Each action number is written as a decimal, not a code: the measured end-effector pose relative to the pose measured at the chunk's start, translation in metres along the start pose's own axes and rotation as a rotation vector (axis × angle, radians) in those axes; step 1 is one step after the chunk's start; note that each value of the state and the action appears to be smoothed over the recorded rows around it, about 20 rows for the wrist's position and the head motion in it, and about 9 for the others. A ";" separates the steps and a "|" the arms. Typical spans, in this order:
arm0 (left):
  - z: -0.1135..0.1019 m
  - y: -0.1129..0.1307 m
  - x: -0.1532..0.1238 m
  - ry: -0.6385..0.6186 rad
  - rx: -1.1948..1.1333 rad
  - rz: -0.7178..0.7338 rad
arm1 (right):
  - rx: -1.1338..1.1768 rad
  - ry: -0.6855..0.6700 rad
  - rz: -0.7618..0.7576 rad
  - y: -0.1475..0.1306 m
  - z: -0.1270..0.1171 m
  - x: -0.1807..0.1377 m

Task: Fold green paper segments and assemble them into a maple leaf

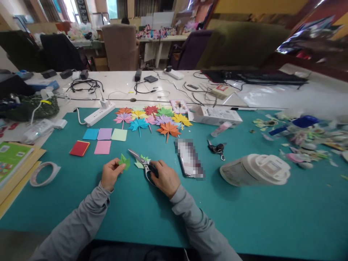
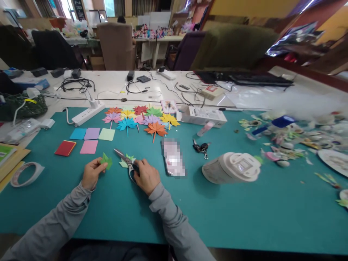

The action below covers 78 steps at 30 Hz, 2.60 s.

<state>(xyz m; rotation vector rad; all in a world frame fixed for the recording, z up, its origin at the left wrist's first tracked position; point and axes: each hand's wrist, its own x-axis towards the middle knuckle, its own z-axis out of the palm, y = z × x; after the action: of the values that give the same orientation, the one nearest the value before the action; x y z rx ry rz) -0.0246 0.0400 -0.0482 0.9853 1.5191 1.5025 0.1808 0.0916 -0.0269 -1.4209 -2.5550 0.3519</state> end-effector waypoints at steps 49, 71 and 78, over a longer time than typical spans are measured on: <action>0.010 -0.011 0.008 0.063 -0.012 0.081 | -0.016 0.139 0.052 -0.026 0.018 0.024; 0.006 -0.007 0.007 0.133 0.005 0.084 | 0.243 0.160 0.008 -0.032 0.004 0.022; 0.004 -0.010 0.010 0.170 -0.025 0.048 | 0.248 0.195 0.027 -0.033 0.004 0.018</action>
<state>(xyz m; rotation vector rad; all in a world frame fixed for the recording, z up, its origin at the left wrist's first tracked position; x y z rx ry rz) -0.0246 0.0508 -0.0580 0.9041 1.6003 1.6711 0.1440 0.0896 -0.0201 -1.3288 -2.2519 0.4894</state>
